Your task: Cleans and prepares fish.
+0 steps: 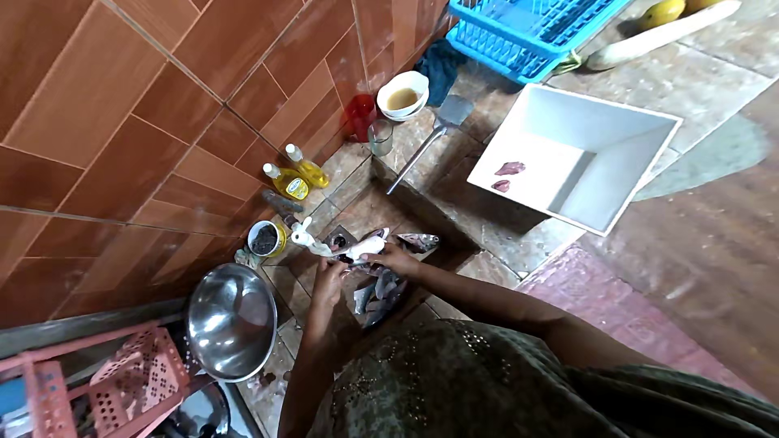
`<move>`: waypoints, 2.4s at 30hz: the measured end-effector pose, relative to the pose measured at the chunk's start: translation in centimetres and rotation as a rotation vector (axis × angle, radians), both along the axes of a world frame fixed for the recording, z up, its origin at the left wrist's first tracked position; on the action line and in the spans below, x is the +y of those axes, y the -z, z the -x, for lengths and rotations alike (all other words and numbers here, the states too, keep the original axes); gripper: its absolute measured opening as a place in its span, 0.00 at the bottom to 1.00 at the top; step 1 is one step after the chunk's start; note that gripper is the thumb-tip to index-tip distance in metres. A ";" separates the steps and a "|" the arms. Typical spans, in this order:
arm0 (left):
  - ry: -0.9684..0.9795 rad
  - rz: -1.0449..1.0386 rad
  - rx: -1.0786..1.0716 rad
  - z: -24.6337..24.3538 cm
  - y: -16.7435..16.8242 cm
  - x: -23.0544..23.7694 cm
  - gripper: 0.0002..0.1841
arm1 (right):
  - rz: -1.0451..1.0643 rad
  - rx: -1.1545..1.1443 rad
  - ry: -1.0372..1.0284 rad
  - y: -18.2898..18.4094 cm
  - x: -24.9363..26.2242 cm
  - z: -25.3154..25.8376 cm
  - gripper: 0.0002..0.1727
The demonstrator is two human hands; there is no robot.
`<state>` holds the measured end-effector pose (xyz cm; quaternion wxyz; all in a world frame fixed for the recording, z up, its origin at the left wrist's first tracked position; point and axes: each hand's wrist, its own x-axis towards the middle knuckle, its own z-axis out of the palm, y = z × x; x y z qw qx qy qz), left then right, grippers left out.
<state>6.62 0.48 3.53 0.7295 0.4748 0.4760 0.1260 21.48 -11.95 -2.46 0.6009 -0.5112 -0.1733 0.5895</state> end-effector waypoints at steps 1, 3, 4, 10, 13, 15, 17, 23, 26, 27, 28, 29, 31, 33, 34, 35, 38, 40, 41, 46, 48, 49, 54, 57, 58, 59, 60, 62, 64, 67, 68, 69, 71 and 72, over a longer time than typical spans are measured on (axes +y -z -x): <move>0.006 -0.026 0.003 -0.1 -0.2 -0.2 0.29 | 0.003 0.085 0.037 0.3 0.0 0.3 0.18; 0.023 -0.063 0.008 -0.1 -0.3 -0.3 0.30 | 0.002 0.179 0.080 0.5 -0.1 0.6 0.17; 0.031 -0.076 0.013 -0.1 -0.4 -0.4 0.31 | 0.002 0.207 0.095 0.4 0.0 0.7 0.15; 0.043 -0.040 0.085 0.2 -0.7 0.3 0.31 | -0.136 -0.224 -0.094 0.4 -0.2 0.0 0.21; 0.072 -0.020 0.111 0.7 0.6 0.5 0.30 | -0.167 -0.697 -0.232 0.8 -0.2 -0.2 0.29; 0.091 0.013 0.091 1.1 1.4 0.3 0.33 | -0.161 -0.832 -0.243 1.5 -0.1 0.3 0.30; 0.074 0.070 0.005 1.9 2.5 0.1 0.37 | -0.179 -0.896 -0.208 2.0 -0.3 1.0 0.28; -0.005 0.131 -0.078 6.5 2.3 -2.7 0.32 | -0.184 -1.009 -0.384 -0.6 -1.1 3.6 0.23; -0.068 0.184 -0.168 8.5 3.1 -4.2 0.30 | -0.221 -1.071 -0.464 -2.0 -0.8 4.5 0.20; -0.083 0.177 -0.197 9.0 3.4 -4.4 0.28 | -0.211 -1.067 -0.493 -2.5 -0.5 4.8 0.21; -0.084 0.153 -0.208 9.7 3.6 -4.6 0.26 | -0.187 -1.067 -0.523 -3.0 -0.1 5.1 0.23; -0.080 0.129 -0.200 10.4 3.6 -4.7 0.24 | -0.160 -1.072 -0.553 -3.6 0.3 5.5 0.25; -0.097 0.110 -0.188 11.6 3.2 -5.1 0.22 | -0.168 -1.078 -0.596 -4.6 1.2 6.3 0.25; -0.169 0.139 -0.261 12.4 3.3 -5.5 0.22 | -0.215 -1.094 -0.615 -5.2 2.0 7.0 0.23; -0.218 0.173 -0.325 12.6 3.2 -5.7 0.23 | -0.233 -1.107 -0.629 -5.5 2.3 7.4 0.22; -0.265 0.215 -0.387 12.8 3.0 -6.0 0.25 | -0.258 -1.122 -0.631 -5.6 2.5 7.6 0.22; -0.342 0.296 -0.483 12.6 2.5 -6.1 0.26 | -0.333 -1.212 -0.599 -6.0 2.5 8.3 0.21; -0.327 0.304 -0.514 12.4 2.7 -5.7 0.27 | -0.357 -1.283 -0.542 -6.4 1.9 8.8 0.22; -0.304 0.298 -0.526 12.3 2.6 -5.5 0.27 | -0.374 -1.302 -0.492 -6.7 1.7 9.1 0.21; -0.089 0.128 -0.427 12.0 2.3 -4.4 0.22 | -0.229 -1.011 -0.324 -6.4 0.6 8.7 0.23; -0.028 0.068 -0.411 11.7 3.0 -4.2 0.23 | -0.168 -0.875 -0.294 -6.0 0.4 8.1 0.26; -0.017 0.061 -0.422 11.6 3.3 -4.3 0.24 | -0.135 -0.824 -0.280 -5.8 0.4 7.9 0.26; -0.123 0.106 -0.397 11.8 3.7 -6.3 0.25 | 0.159 -0.581 -0.338 -7.5 0.4 8.4 0.23; -0.164 0.091 -0.359 12.1 4.0 -7.6 0.23 | 0.310 -0.615 -0.394 -9.0 0.5 10.1 0.25; -0.180 0.067 -0.358 12.2 4.2 -7.9 0.23 | 0.331 -0.623 -0.420 -9.3 0.7 10.7 0.27; -0.202 0.040 -0.352 12.3 4.4 -8.1 0.22 | 0.322 -0.626 -0.440 -9.3 0.9 11.0 0.26; -0.233 0.009 -0.342 12.4 4.7 -8.3 0.22 | 0.289 -0.618 -0.468 -9.3 1.0 11.3 0.25; -0.301 -0.038 -0.324 12.4 5.2 -8.8 0.21 | 0.244 -0.606 -0.545 -9.2 1.4 11.7 0.24; -0.361 -0.058 -0.305 12.5 5.4 -9.3 0.21 | 0.230 -0.648 -0.596 -9.0 1.9 12.2 0.24; -0.440 -0.035 -0.311 12.4 5.6 -9.6 0.21 | 0.195 -0.723 -0.634 -8.8 2.4 12.7 0.24; -0.461 -0.014 -0.317 12.5 5.3 -9.6 0.21 | 0.178 -0.743 -0.643 -8.7 2.5 12.8 0.23; -0.478 0.011 -0.311 12.5 4.9 -9.7 0.20 | 0.163 -0.760 -0.647 -8.5 2.6 12.7 0.23; -0.501 0.052 -0.315 12.4 4.5 -9.7 0.20 | 0.148 -0.784 -0.639 -8.2 2.8 12.5 0.23; -0.505 0.060 -0.316 12.3 4.5 -9.5 0.20 | 0.143 -0.788 -0.633 -8.1 2.9 12.4 0.23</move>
